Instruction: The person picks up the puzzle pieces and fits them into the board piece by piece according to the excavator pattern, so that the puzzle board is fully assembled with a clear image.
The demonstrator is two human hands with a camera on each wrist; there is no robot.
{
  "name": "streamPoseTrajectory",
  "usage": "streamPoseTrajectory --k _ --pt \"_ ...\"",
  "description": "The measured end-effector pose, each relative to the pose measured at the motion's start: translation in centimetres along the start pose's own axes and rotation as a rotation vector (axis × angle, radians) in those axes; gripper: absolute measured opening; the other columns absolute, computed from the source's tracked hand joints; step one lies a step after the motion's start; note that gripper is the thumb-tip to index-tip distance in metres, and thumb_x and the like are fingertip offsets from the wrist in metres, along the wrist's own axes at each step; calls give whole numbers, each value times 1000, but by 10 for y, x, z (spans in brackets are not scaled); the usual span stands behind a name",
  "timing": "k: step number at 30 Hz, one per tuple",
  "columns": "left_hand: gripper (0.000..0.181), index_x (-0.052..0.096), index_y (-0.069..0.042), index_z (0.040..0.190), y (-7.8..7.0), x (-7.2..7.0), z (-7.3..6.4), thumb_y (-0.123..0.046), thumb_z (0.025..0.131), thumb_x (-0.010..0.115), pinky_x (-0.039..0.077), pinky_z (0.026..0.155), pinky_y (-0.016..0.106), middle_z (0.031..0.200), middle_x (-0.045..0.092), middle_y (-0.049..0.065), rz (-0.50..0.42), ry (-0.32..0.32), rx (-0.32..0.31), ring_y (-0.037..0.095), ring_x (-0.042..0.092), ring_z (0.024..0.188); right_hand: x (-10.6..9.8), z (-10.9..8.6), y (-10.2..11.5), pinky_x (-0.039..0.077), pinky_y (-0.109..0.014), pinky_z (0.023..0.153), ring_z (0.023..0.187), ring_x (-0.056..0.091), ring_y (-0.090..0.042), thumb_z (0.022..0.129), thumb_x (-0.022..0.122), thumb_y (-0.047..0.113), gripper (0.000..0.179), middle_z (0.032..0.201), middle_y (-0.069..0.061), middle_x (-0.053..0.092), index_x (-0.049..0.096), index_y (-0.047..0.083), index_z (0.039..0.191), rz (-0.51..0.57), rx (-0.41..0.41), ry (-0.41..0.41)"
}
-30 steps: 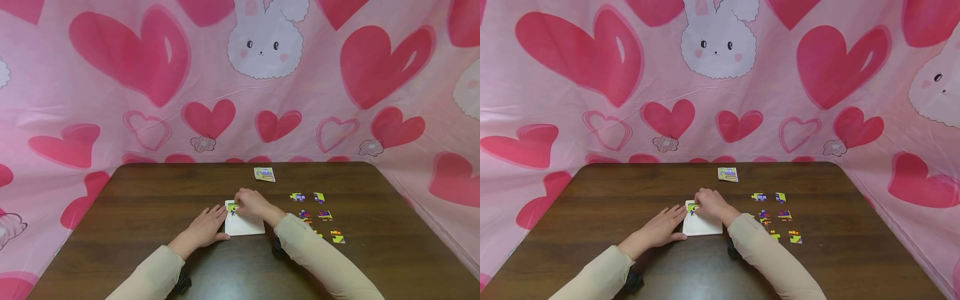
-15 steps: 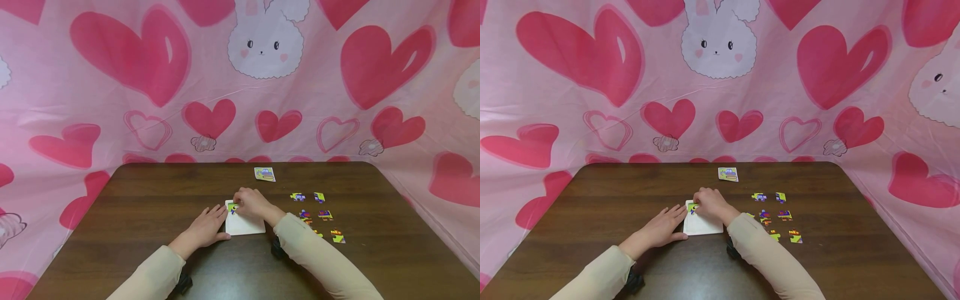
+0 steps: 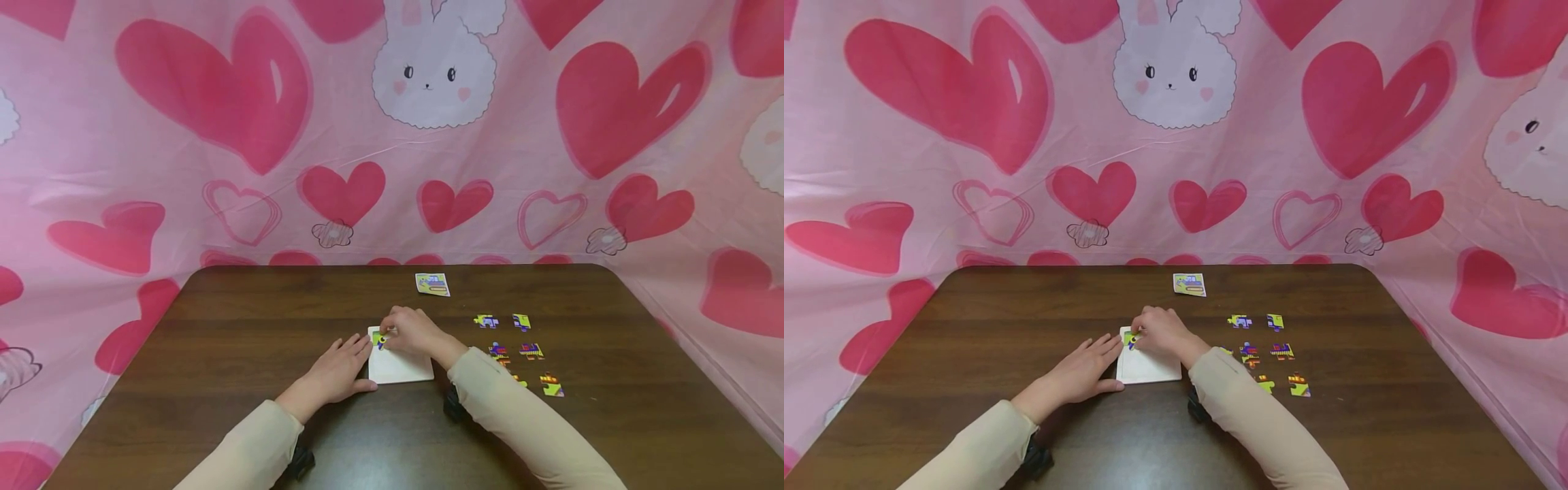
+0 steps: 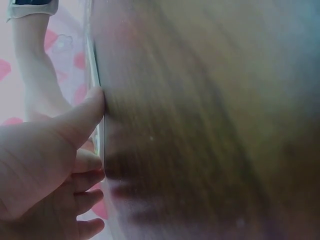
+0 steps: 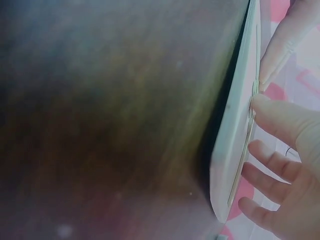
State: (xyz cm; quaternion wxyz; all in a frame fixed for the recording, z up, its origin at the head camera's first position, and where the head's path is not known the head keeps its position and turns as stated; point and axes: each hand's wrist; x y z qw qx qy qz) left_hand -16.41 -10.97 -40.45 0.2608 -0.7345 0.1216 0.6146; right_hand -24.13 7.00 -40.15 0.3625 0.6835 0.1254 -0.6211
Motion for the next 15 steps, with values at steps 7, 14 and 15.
streamPoseTrajectory --k 7,14,15 --pt "73 42 3 135 -1 -1 -1 -44 84 63 22 104 51 142 36 16 3 8 -5 33 27 132 -9 -4 -2 40 -42 80 89 56 -19 78 75 18 20 95 -2 60 70 12 97 53 -6 1" --pt "74 41 2 136 -2 -1 0 -45 83 63 22 104 50 143 35 15 7 25 -19 32 27 132 -33 -16 -12 45 -37 84 95 56 -19 81 72 17 29 101 -3 59 66 5 107 121 13 -44" --pt "74 41 2 136 -2 -1 0 -45 83 63 22 104 50 143 35 15 6 23 -19 33 27 132 -37 -18 -15 45 -37 85 97 56 -20 81 72 17 30 102 -4 60 66 4 108 126 15 -53"
Point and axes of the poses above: each hand's wrist, its own z-axis towards the middle knuckle, its own x-axis out of the palm, y = z × x
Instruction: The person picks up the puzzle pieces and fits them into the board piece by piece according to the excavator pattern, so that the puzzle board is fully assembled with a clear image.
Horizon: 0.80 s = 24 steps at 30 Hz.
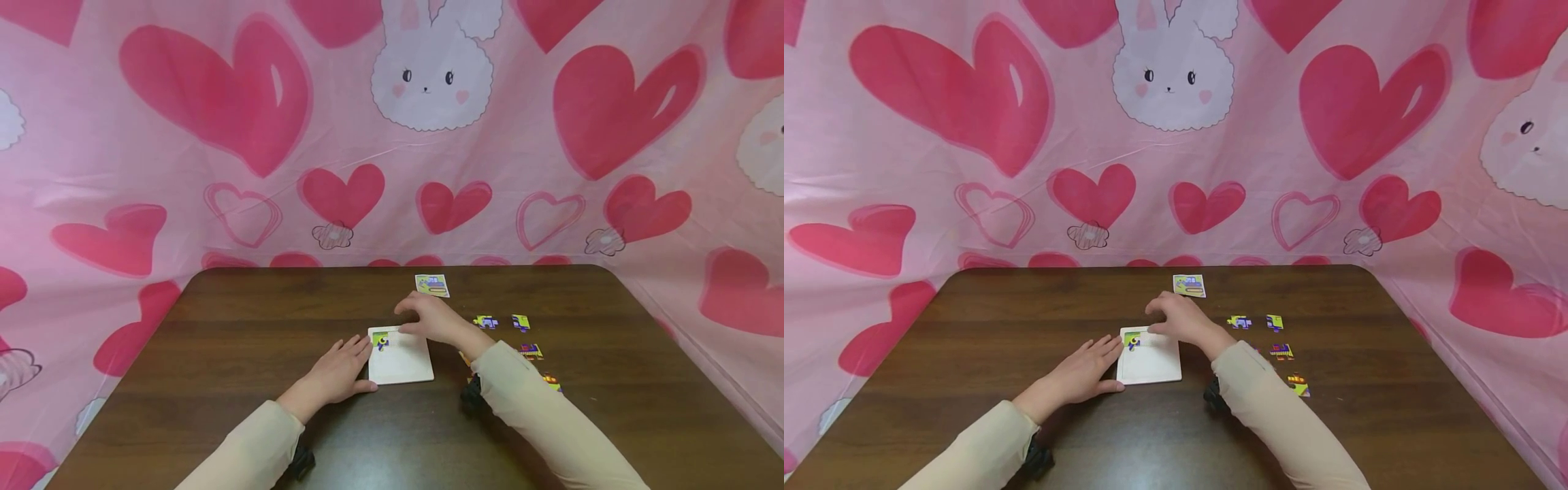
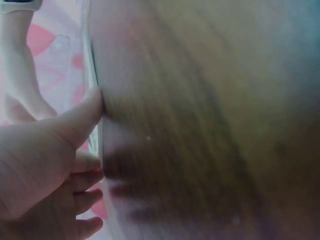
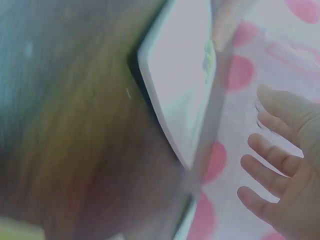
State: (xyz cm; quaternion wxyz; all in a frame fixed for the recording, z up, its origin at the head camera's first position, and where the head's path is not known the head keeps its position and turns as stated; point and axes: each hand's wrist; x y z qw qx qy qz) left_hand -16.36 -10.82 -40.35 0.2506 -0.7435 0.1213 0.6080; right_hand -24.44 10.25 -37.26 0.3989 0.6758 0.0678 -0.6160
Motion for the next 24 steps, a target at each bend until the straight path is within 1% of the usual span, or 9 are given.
streamPoseTrajectory --k 6,11,15,19,24 --pt "72 41 4 135 1 2 0 -43 84 63 23 104 51 142 35 17 5 -24 23 34 28 131 -21 -16 -20 41 -42 91 108 52 -26 81 72 16 33 111 -9 60 64 2 110 13 -21 -89" --pt "72 41 3 135 0 2 0 -43 84 63 23 104 50 142 35 16 3 -21 23 33 28 132 -36 -35 -42 43 -44 88 104 54 -30 80 73 17 35 107 -10 60 64 2 110 54 -6 -162" --pt "73 41 3 136 0 1 -1 -43 84 63 23 104 50 142 35 16 -4 -14 20 33 28 132 -44 -50 -60 43 -46 87 103 54 -32 79 74 17 37 106 -12 59 63 2 111 63 42 -200" --pt "73 41 3 136 0 1 -1 -43 83 63 23 104 51 142 35 16 -2 -13 16 33 28 132 -47 -63 -77 40 -50 90 108 51 -34 81 72 17 38 111 -14 58 61 1 113 71 123 -191" --pt "74 41 3 136 0 1 0 -44 83 64 23 104 51 142 35 16 7 -11 15 33 28 132 -46 -75 -100 38 -53 92 110 49 -38 82 71 15 39 112 -17 58 59 -3 114 54 172 -158"
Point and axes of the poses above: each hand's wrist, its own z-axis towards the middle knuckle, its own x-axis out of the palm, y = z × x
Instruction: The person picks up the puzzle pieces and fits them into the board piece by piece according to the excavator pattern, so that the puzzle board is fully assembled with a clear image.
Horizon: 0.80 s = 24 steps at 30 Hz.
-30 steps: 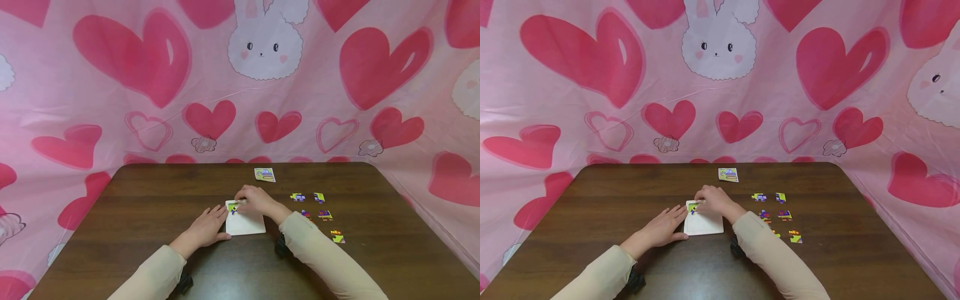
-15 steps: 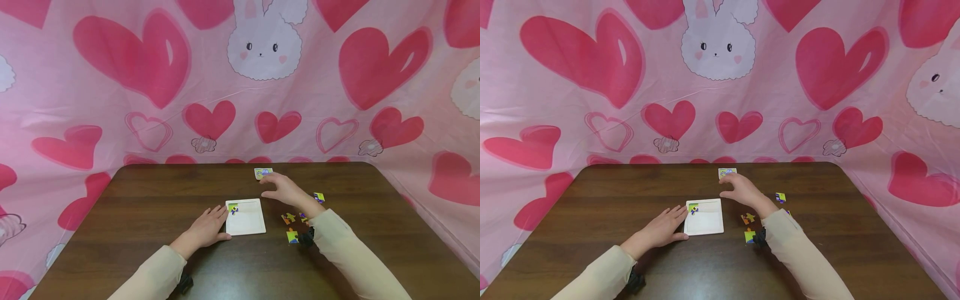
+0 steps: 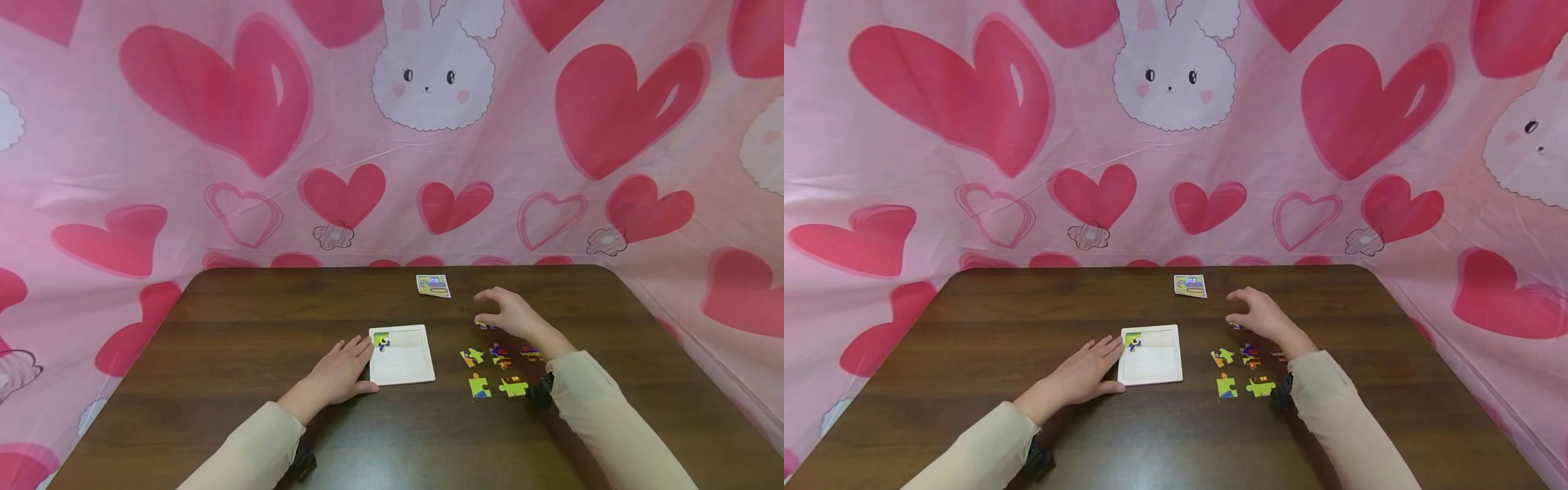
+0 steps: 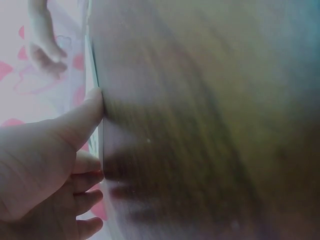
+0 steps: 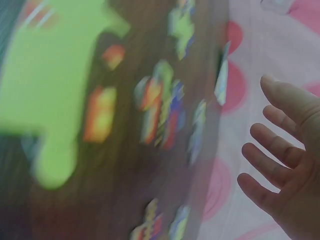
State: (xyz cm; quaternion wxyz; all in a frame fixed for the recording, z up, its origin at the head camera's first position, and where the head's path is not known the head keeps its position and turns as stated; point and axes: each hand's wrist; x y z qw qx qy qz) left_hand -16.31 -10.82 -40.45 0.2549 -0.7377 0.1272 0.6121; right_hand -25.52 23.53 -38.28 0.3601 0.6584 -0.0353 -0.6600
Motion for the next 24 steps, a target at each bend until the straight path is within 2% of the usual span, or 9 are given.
streamPoseTrajectory --k 8,15,24 --pt "74 41 3 136 0 0 0 -44 83 64 23 104 51 142 36 16 -2 -1 -1 34 28 131 0 -4 -23 44 -49 85 98 56 -35 82 70 14 37 105 -18 60 59 -6 110 -13 50 60" --pt "74 42 3 135 0 1 0 -44 83 64 23 104 50 142 36 16 -4 -4 0 34 28 131 3 -4 -27 47 -45 78 86 56 -27 82 70 12 31 94 -11 60 61 -6 106 -49 79 106" --pt "75 41 3 136 0 2 1 -45 82 64 23 104 51 143 35 16 1 0 -6 33 28 132 5 -2 -31 47 -43 75 79 54 -25 80 72 7 19 85 -7 56 62 -2 93 -89 72 108"
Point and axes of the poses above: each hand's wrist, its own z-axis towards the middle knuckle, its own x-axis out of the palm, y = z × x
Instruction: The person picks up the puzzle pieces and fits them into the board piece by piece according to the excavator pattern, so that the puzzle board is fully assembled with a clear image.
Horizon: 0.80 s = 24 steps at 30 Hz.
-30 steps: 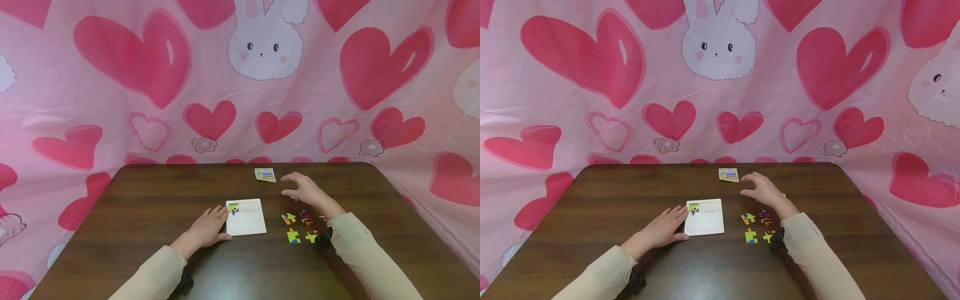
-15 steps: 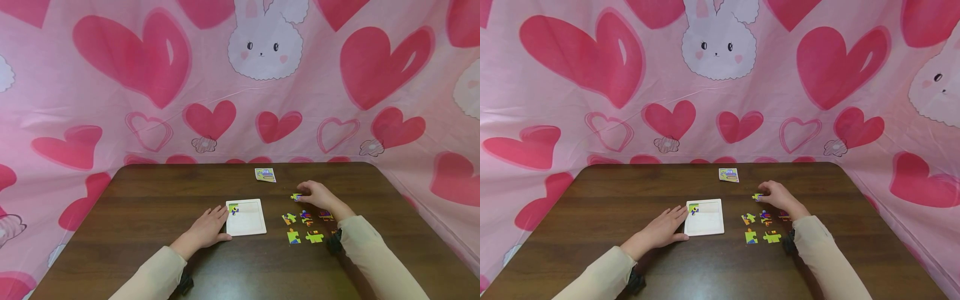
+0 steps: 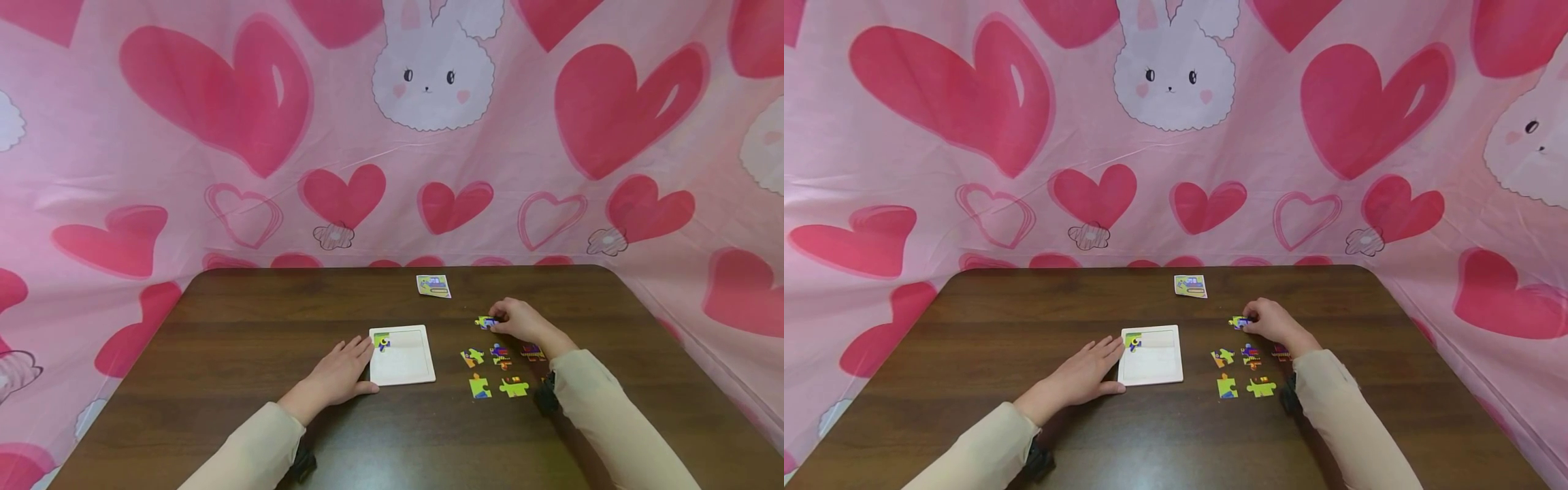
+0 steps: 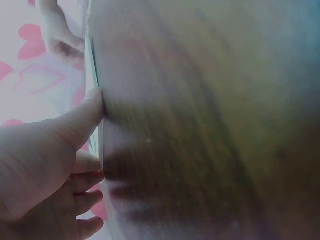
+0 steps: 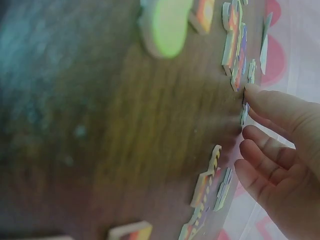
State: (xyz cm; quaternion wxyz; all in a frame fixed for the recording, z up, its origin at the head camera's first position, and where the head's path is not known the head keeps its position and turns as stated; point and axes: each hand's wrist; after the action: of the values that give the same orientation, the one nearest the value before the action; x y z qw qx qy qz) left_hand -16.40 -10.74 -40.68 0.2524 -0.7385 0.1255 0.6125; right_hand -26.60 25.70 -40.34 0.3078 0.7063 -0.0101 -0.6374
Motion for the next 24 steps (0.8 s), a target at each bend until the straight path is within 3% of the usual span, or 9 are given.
streamPoseTrajectory --k 14,24 --pt "74 41 3 136 0 -1 -1 -43 83 64 23 104 51 142 35 17 -10 -5 10 34 28 132 -2 3 -1 47 -42 74 76 52 -21 79 72 6 14 83 -5 56 62 1 88 -4 9 13" --pt "75 41 3 136 1 1 0 -45 83 64 24 103 51 142 35 17 -6 -1 7 34 28 132 -4 4 7 48 -38 69 73 54 -18 79 72 9 16 80 -2 57 60 2 86 29 -39 -19"
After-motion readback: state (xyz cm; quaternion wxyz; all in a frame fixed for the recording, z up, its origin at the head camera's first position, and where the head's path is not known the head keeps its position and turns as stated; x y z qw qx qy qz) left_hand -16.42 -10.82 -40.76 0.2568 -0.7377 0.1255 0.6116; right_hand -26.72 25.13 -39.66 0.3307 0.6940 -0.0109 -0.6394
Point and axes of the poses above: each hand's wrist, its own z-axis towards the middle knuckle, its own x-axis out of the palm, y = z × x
